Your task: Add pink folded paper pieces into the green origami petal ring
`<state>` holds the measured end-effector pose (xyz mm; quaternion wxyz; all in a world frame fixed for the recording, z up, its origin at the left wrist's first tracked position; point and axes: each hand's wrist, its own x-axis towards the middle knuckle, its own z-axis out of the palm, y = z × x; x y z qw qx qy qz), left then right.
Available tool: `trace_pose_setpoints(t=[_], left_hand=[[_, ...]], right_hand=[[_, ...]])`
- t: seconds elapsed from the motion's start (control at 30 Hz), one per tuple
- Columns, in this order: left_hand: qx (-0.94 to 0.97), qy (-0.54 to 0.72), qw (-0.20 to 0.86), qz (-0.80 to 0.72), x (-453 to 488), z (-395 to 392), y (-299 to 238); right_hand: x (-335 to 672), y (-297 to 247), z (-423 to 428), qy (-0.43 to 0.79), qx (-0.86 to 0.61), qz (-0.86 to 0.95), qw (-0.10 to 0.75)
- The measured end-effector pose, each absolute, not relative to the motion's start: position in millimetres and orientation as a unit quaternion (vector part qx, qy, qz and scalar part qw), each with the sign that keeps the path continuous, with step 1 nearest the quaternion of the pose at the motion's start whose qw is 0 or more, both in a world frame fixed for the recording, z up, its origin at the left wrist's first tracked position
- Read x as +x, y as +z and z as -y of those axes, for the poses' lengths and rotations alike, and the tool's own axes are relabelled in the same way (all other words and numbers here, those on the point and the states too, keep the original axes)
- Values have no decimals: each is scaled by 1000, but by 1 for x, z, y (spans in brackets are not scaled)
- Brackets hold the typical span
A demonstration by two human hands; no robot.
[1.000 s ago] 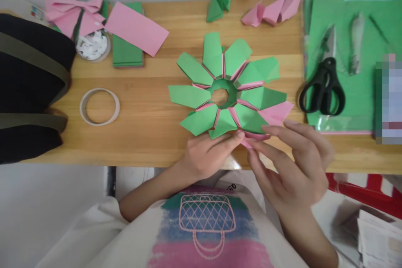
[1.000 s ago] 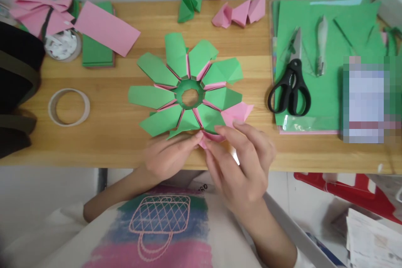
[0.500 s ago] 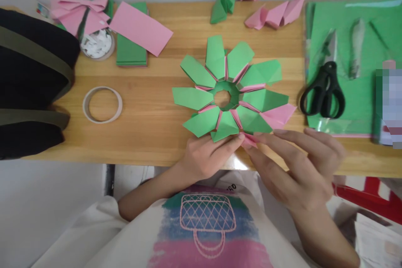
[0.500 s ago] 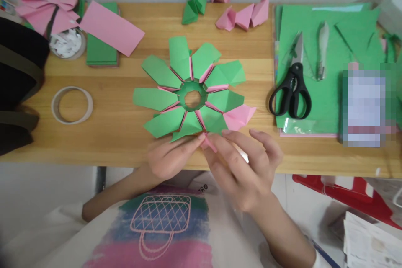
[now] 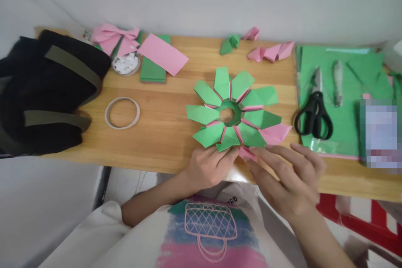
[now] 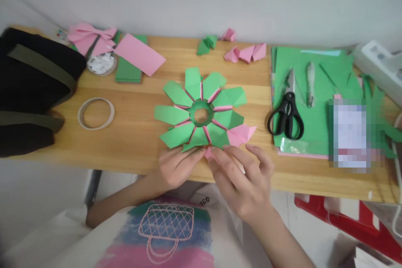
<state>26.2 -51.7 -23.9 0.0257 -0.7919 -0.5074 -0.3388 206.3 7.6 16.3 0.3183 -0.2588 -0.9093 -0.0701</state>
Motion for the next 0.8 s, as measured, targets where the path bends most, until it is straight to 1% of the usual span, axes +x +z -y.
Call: trace_pose_setpoints(t=[0.13,0.2,0.33,0.47,0.53,0.6,0.7,0.8], left_hand=[[-791,-321,23,520,25,52,-20],[-784,-342,46,516,26,50,-22],[-763,-363,68,530,27,48,-28],[-768,-319,96,547,10,64,-29],[-755,-271,105,588,-13,75,-26],[-677,-229,114,690,-45,84,-20],[-576,-200,127,782,-93,85,-12],[-535,-169,92,823,-123,79,-10]], right_hand=[[206,18,-7,-45,-261,915,303],[206,17,-9,-37,-255,916,308],[202,16,-14,-37,-258,921,291],[196,15,-15,-60,-247,923,289],[193,13,-14,-69,-247,926,278],[192,11,-12,-75,-250,929,263],[190,9,-7,-83,-257,929,253],[190,11,-1,-81,-263,926,258]])
